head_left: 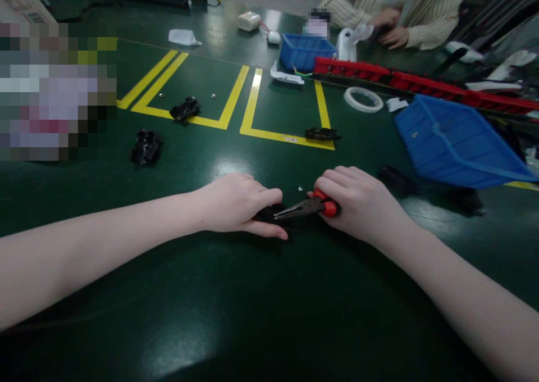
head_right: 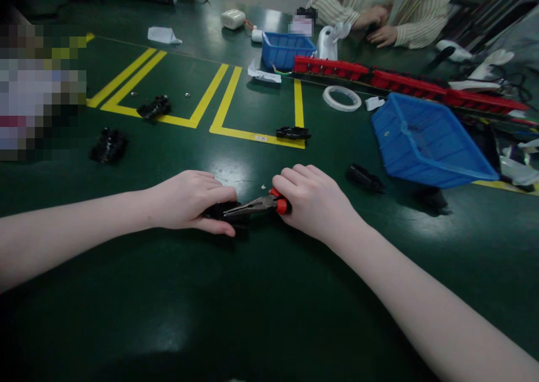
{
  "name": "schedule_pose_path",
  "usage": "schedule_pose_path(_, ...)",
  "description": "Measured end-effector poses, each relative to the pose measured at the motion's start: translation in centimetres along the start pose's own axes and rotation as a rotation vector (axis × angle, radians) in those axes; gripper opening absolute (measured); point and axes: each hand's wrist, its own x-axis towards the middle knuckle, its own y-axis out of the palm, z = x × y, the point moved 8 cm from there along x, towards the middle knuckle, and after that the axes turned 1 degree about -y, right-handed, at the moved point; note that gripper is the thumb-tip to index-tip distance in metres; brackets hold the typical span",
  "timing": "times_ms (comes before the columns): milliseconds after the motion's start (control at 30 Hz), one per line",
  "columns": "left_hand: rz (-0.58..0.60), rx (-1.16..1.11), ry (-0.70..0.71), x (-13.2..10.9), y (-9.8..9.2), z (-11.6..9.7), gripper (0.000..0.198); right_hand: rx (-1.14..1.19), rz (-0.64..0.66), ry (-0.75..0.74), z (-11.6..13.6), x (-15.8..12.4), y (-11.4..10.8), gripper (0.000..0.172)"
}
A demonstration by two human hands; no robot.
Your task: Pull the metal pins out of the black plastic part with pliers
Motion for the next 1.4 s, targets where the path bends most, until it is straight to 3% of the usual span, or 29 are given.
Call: schedule_pose_path(1400,0.065,0.052,-0.059,0.31,0.33,0.01,0.054,-0.064,0.003,-0.045,0.17,0.64,-0.47,0.008)
